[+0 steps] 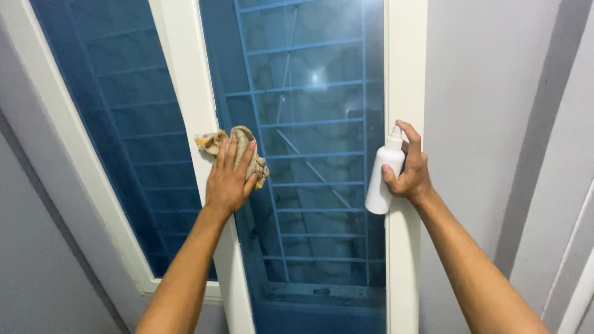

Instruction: The person cleans a window pane using a spray bottle and a cloth. They repeatedly spray the glass surface and wipe it with the cloth in circular and vertical motions to remove dirt and streaks.

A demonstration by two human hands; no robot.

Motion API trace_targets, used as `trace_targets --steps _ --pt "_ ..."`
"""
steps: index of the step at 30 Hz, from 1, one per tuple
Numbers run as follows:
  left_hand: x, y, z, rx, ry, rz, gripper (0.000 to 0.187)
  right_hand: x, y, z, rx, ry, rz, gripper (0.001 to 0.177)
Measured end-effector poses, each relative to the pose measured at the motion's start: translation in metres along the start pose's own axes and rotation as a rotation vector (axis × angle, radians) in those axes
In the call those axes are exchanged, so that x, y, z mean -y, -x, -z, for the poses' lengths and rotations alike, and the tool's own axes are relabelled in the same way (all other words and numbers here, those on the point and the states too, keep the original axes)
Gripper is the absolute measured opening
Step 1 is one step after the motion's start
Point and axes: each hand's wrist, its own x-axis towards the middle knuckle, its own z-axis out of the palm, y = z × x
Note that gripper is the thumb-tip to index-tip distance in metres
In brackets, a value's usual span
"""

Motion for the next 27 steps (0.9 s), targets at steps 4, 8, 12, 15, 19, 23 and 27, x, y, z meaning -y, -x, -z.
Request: trace_targets --steps 4,8,12,15,19,23,27 --pt "-0.033 -0.019 -0.018 -0.077 -0.021 0.149 0.077 -0.001 0.001 -0.001 0.008 -0.001 -0.005 0.084" --pt "-0.100 -0.041 -0.041 -0.092 0.043 0.007 0.078 0.000 0.000 -0.003 -0.015 0.005 0.008 0.084" --pt "-0.189 -0.065 -0.076 -0.181 0.185 -0.220 0.078 -0.003 0.001 0.000 -0.004 -0.015 0.024 0.081" --pt "-0.190 -0.073 -0.084 -0.219 0.258 -0.370 0.078 -0.002 -0.001 -0.001 -0.007 -0.029 0.056 0.080" --pt "-0.138 -0.070 -0.071 -0.212 0.168 -0.423 0.085 -0.004 0.002 0.000 -0.001 -0.006 0.037 0.080" --pt "-0.068 -0.036 -0.040 -0.033 0.033 -0.072 0.082 -0.009 0.003 -0.001 0.009 -0.022 0.041 0.081" --pt "-0.017 0.000 -0.011 -0.064 0.032 0.030 0.081 -0.005 0.002 -0.001 0.014 -0.021 0.014 0.083"
